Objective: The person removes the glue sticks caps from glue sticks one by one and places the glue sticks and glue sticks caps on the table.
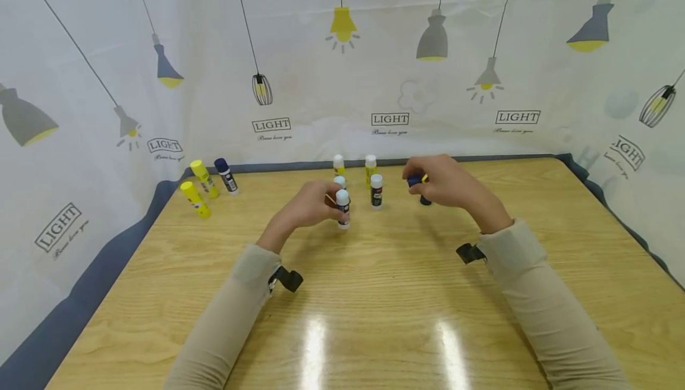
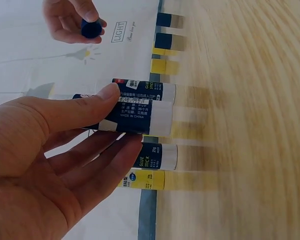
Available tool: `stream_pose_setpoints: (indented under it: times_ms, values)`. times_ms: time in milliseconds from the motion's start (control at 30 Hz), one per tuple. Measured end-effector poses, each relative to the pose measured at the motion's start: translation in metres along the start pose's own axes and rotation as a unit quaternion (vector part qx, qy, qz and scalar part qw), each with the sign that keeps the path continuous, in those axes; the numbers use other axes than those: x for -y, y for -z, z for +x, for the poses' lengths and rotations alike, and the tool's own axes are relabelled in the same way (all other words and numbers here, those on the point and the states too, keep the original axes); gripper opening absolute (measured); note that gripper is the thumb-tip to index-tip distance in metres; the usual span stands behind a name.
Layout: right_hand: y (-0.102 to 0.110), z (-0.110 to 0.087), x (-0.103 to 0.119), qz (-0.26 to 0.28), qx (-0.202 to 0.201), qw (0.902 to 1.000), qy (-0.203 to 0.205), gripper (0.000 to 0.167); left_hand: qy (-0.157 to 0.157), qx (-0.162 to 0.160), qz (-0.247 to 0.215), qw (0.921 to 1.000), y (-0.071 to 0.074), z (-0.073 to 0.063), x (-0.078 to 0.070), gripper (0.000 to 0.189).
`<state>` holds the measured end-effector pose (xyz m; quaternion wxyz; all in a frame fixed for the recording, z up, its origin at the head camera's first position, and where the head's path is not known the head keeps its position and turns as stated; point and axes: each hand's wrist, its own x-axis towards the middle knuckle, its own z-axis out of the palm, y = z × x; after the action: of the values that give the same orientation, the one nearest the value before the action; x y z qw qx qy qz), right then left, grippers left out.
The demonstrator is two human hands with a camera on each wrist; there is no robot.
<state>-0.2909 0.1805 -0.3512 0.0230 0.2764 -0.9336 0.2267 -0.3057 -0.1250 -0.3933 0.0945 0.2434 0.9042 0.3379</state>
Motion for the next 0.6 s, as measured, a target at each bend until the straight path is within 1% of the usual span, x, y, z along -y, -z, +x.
stream_pose_setpoints:
  times_ms: [133, 300, 500, 600]
  values:
    - [-0.0016, 0.0004, 0.0016, -0.001, 0.003, 1.0, 0.004, 0.023, -0.002, 0.0, 0.009, 1.0, -0.0008, 0.0, 0.0012, 0.026]
    - [-0.003, -0.0003, 0.0028, 0.002, 0.006, 0.9999, 0.009, 0.024, -0.012, 0.003, 0.024, 0.9996, -0.0021, 0.0004, 0.003, 0.026]
    - [-0.0026, -0.0008, 0.0015, -0.003, -0.01, 0.9998, 0.014, 0.021, -0.01, 0.005, 0.022, 0.9997, -0.0037, 0.0007, 0.0021, 0.025]
    - [-0.0024, -0.0008, 0.0011, -0.006, -0.009, 0.9998, 0.017, 0.019, -0.009, 0.007, 0.021, 0.9997, -0.0042, 0.0004, 0.0013, 0.025]
